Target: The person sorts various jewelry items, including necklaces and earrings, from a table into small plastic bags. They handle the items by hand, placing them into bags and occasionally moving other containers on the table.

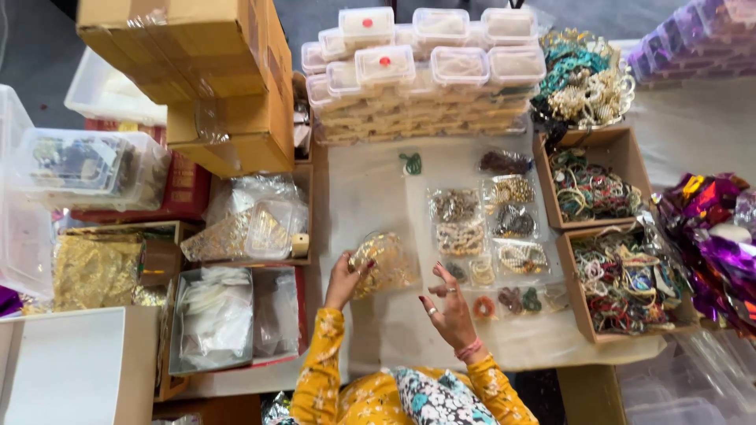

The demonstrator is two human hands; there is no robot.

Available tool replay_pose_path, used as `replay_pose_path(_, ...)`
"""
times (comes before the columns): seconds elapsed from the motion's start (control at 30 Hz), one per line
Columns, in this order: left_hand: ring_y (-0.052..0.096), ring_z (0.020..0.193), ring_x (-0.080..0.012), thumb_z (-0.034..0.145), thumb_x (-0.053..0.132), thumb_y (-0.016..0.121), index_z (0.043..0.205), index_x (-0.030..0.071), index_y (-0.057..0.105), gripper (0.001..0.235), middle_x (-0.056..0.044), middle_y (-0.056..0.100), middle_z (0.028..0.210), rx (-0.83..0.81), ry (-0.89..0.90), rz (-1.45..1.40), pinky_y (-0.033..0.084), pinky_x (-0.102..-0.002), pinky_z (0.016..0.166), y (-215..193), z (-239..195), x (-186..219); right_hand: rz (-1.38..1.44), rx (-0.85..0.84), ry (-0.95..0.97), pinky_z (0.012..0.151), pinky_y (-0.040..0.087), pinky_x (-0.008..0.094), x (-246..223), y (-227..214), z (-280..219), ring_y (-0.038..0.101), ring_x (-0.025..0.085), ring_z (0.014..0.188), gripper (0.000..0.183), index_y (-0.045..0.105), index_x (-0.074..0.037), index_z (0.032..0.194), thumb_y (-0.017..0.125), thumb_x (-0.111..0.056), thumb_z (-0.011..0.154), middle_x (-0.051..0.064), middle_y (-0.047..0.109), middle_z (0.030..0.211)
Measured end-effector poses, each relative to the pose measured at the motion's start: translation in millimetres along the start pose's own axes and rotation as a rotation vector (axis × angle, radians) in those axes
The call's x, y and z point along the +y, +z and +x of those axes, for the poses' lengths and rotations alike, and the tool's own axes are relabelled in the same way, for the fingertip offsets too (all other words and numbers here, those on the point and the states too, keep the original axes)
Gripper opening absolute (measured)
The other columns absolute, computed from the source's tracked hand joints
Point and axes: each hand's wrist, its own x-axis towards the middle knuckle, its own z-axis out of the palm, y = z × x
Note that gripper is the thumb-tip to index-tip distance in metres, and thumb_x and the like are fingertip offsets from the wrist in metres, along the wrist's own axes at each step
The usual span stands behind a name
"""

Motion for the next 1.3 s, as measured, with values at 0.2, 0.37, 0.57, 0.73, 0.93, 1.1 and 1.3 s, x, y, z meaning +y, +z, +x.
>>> replay_pose_path(0.2, 0.067, 0.104, -0.0285, 0.083, 0.033, 0.086, 0.140, 0.002, 0.045, 0.077, -0.018, 0.070, 0.115, 0.167, 0.084, 0.484, 0.054, -0.041, 0.089, -2, 106, 34, 0.045, -0.036, 0.101, 0.082, 0.058, 0.032, 14, -5, 5, 0.073, 0.019, 0.088, 0.082, 0.033, -0.008, 0.153, 0.078, -0.008, 0.084, 0.014, 0.063, 0.133)
replay_pose_path(0.37, 0.040, 0.133, -0.0523, 0.087, 0.041, 0.079, 0.152, 0.000, 0.030, 0.091, -0.031, 0.034, 0.155, 0.528, 0.143, 0.824, 0.044, -0.057, 0.099, 27, 79, 79, 0.025, -0.086, 0.125, 0.081, 0.058, 0.032, 17, -4, 2, 0.073, 0.017, 0.086, 0.083, 0.032, -0.009, 0.153, 0.077, -0.007, 0.083, 0.012, 0.065, 0.131)
replay_pose_path(0.57, 0.025, 0.144, -0.0445, 0.095, 0.055, 0.060, 0.155, 0.020, 0.034, 0.075, -0.024, 0.028, 0.159, 0.506, 0.585, 1.056, 0.016, -0.071, 0.116, 83, 13, 30, 0.049, -0.131, 0.160, 0.080, 0.059, 0.033, 17, 9, 1, 0.073, 0.017, 0.083, 0.084, 0.030, -0.009, 0.154, 0.076, -0.007, 0.084, 0.013, 0.065, 0.130)
replay_pose_path(0.73, 0.012, 0.154, -0.0437, 0.100, 0.039, 0.054, 0.159, 0.029, 0.036, 0.063, -0.023, 0.018, 0.167, 0.385, 0.371, 1.090, 0.011, -0.071, 0.118, 89, 34, 30, -0.086, -0.232, 0.017, 0.073, 0.059, 0.036, -10, 6, 21, 0.074, 0.020, 0.082, 0.085, 0.035, -0.012, 0.152, 0.080, -0.010, 0.080, 0.010, 0.069, 0.126)
replay_pose_path(0.93, 0.010, 0.157, -0.0421, 0.100, 0.036, 0.055, 0.160, 0.034, 0.035, 0.063, -0.016, 0.015, 0.172, 0.315, 0.440, 1.131, 0.013, -0.068, 0.120, 44, 113, 43, -0.082, -0.255, 0.019, 0.072, 0.060, 0.035, 1, 13, 21, 0.075, 0.020, 0.085, 0.086, 0.032, -0.015, 0.154, 0.079, -0.012, 0.082, 0.008, 0.071, 0.122)
replay_pose_path(1.1, 0.010, 0.155, -0.0440, 0.098, 0.043, 0.055, 0.159, 0.033, 0.031, 0.066, -0.017, 0.013, 0.169, 0.290, 0.474, 1.167, 0.014, -0.071, 0.117, 33, 130, 44, -0.077, -0.289, 0.059, 0.072, 0.061, 0.035, 10, 14, 17, 0.075, 0.021, 0.084, 0.084, 0.035, -0.017, 0.153, 0.079, -0.013, 0.082, 0.008, 0.073, 0.117)
replay_pose_path(1.3, 0.012, 0.156, -0.0436, 0.099, 0.051, 0.052, 0.164, 0.026, 0.024, 0.075, -0.018, 0.012, 0.171, 0.455, 0.468, 1.183, 0.014, -0.070, 0.120, 43, 113, 21, 0.047, -0.462, 0.177, 0.065, 0.059, 0.033, 47, 36, 4, 0.072, 0.018, 0.074, 0.054, 0.054, -0.014, 0.139, 0.075, -0.016, 0.089, 0.008, 0.075, 0.096)
